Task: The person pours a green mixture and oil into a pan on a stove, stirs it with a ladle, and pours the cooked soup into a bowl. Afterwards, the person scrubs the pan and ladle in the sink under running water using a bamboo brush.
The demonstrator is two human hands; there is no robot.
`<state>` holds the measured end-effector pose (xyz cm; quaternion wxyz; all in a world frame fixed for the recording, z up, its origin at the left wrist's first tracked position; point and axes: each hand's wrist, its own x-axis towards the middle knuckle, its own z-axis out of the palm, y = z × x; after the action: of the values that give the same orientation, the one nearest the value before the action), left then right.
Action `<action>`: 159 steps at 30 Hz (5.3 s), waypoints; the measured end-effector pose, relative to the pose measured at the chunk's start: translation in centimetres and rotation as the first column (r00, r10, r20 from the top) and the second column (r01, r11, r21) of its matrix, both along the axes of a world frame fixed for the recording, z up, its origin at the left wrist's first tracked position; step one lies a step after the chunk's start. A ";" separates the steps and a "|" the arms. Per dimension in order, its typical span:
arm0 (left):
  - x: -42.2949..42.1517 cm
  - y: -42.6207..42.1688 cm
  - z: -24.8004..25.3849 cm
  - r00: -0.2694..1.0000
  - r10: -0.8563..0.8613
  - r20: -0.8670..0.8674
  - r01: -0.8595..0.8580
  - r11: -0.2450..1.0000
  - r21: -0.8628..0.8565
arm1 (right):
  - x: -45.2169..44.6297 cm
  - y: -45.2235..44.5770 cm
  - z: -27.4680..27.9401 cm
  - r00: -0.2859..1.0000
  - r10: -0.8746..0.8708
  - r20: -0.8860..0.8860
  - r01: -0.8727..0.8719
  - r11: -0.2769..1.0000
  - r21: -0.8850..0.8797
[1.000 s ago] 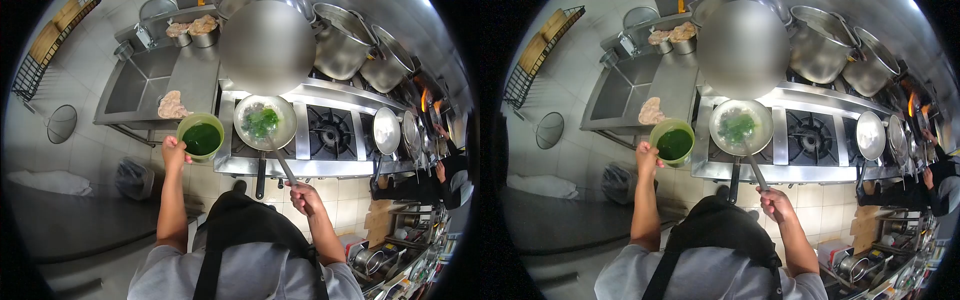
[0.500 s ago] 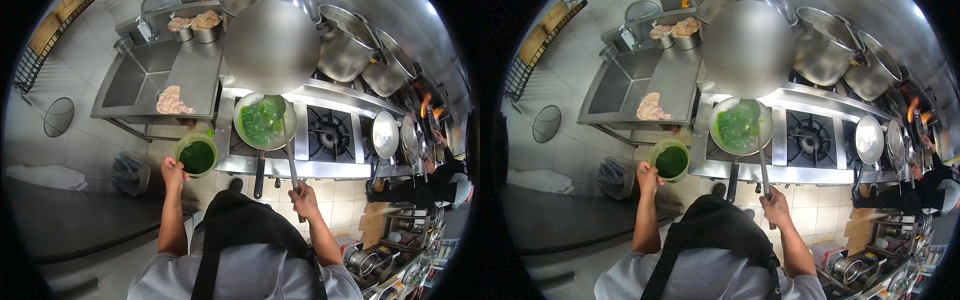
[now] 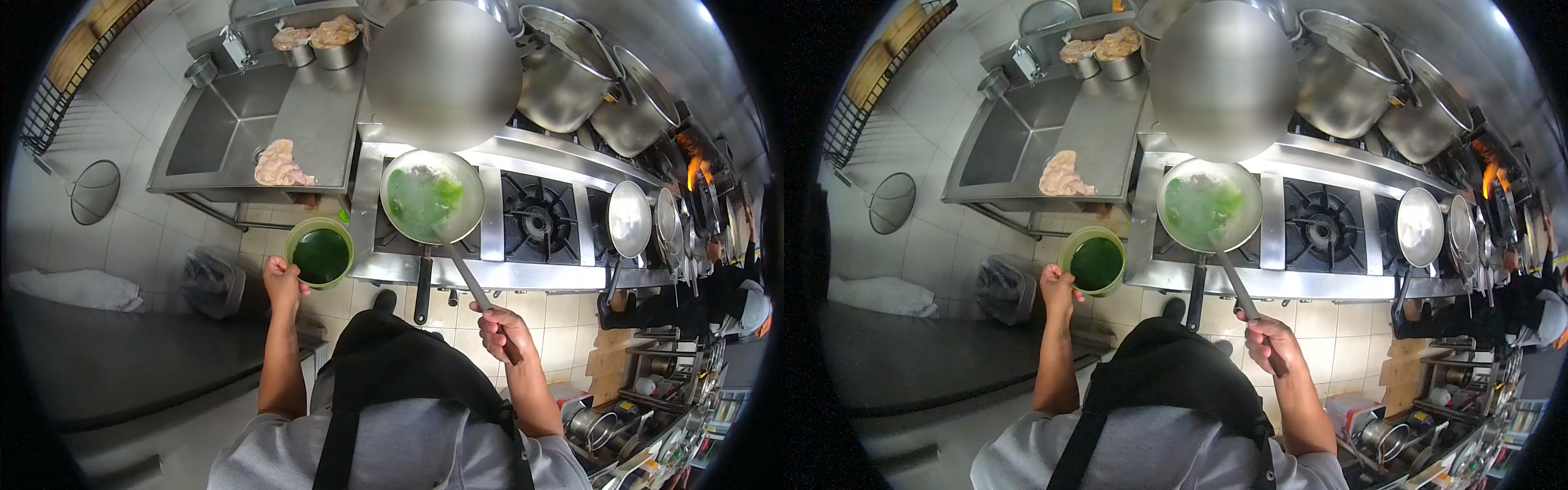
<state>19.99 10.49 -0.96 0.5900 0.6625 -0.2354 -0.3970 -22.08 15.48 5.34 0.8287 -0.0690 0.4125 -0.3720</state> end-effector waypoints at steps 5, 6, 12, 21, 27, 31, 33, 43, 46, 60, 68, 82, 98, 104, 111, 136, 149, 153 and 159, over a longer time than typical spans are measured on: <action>0.0 0.2 0.0 1.000 -0.010 -0.002 0.010 1.000 -0.010 | 1.8 0.0 0.9 0.889 0.084 -0.450 -0.168 0.975 -0.149; 0.2 0.2 -0.5 1.000 -0.019 0.008 0.020 1.000 -0.014 | 1.7 0.2 0.1 0.880 0.052 -0.471 -0.161 0.968 -0.194; 0.3 0.6 -0.2 0.999 -0.034 0.009 0.034 0.999 -0.010 | 1.2 0.2 -1.6 0.406 0.046 -0.913 -0.476 0.864 -0.168; 0.1 0.6 0.5 1.000 -0.015 0.023 0.015 1.000 0.000 | -0.4 0.3 -5.5 0.080 -0.074 -0.994 -0.606 0.788 -0.107; -0.1 0.4 0.5 1.000 -0.025 0.014 0.025 0.999 -0.019 | -0.3 -0.6 -0.2 0.944 0.058 -0.324 -0.078 0.996 -0.047; -0.2 0.6 0.5 0.999 -0.038 0.007 0.039 0.999 -0.030 | -0.2 -0.2 0.6 0.952 0.047 -0.304 -0.076 0.993 -0.085; -0.2 0.6 0.4 0.999 -0.037 0.011 0.037 0.999 -0.034 | 0.3 0.0 1.1 0.891 0.070 -0.448 -0.144 0.980 -0.134; -0.1 0.8 0.5 0.998 -0.060 0.021 0.060 0.998 -0.018 | 0.0 -1.5 -3.0 0.080 -0.170 -0.982 -0.641 0.746 -0.181; 0.0 0.8 0.6 0.998 -0.060 0.028 0.061 0.998 -0.022 | -1.4 -2.5 -6.1 -0.173 -0.218 -0.960 -0.716 0.697 -0.029; -0.2 1.1 1.1 0.999 -0.040 0.023 0.040 0.999 -0.013 | 1.1 -2.0 -3.1 0.974 0.033 -0.225 -0.059 0.992 -0.109; -0.3 1.0 1.0 0.999 -0.049 -0.008 0.049 0.998 -0.025 | 1.1 -1.2 -2.6 0.663 0.042 -0.747 -0.345 0.903 -0.256; -0.2 0.3 1.4 0.996 -0.086 0.020 0.087 0.996 -0.011 | -0.6 -1.3 -7.6 0.365 -0.008 -0.931 -0.514 0.832 -0.209; -2.0 2.1 2.4 0.996 -0.092 0.020 0.092 0.995 -0.033 | 0.4 -0.8 -0.2 0.531 0.028 -0.847 -0.440 0.863 -0.247; -2.6 3.3 2.8 0.997 -0.078 0.018 0.079 0.995 -0.057 | -1.5 -1.4 -2.4 -0.063 -0.213 -0.975 -0.685 0.719 -0.112; -2.8 4.8 3.0 0.997 -0.062 0.041 0.065 0.996 -0.058 | -2.1 -0.1 -4.7 0.211 -0.054 -0.976 -0.640 0.747 -0.179; -5.3 2.9 10.5 0.944 -0.324 -0.059 0.314 0.940 -0.137 | -0.3 0.3 -4.5 0.202 -0.149 -0.968 -0.566 0.789 -0.239; -7.0 -3.4 15.4 0.834 -0.550 -0.036 0.531 0.820 -0.215 | 1.3 -1.1 -7.5 0.967 0.126 -0.223 -0.184 0.947 -0.264; -8.1 -4.4 16.1 0.785 -0.619 -0.030 0.606 0.776 -0.175 | 0.7 1.2 -9.3 0.996 -0.010 -0.085 -0.012 0.968 -0.252; -14.5 -2.8 19.4 0.634 -0.764 0.122 0.772 0.615 -0.163 | -2.4 8.8 -10.4 0.914 -0.337 -0.225 0.282 0.928 -0.244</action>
<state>5.52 7.68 18.40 0.4221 0.4434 -0.5462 -0.5718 -24.48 24.29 -5.10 0.6852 -0.1367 0.4836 -0.5271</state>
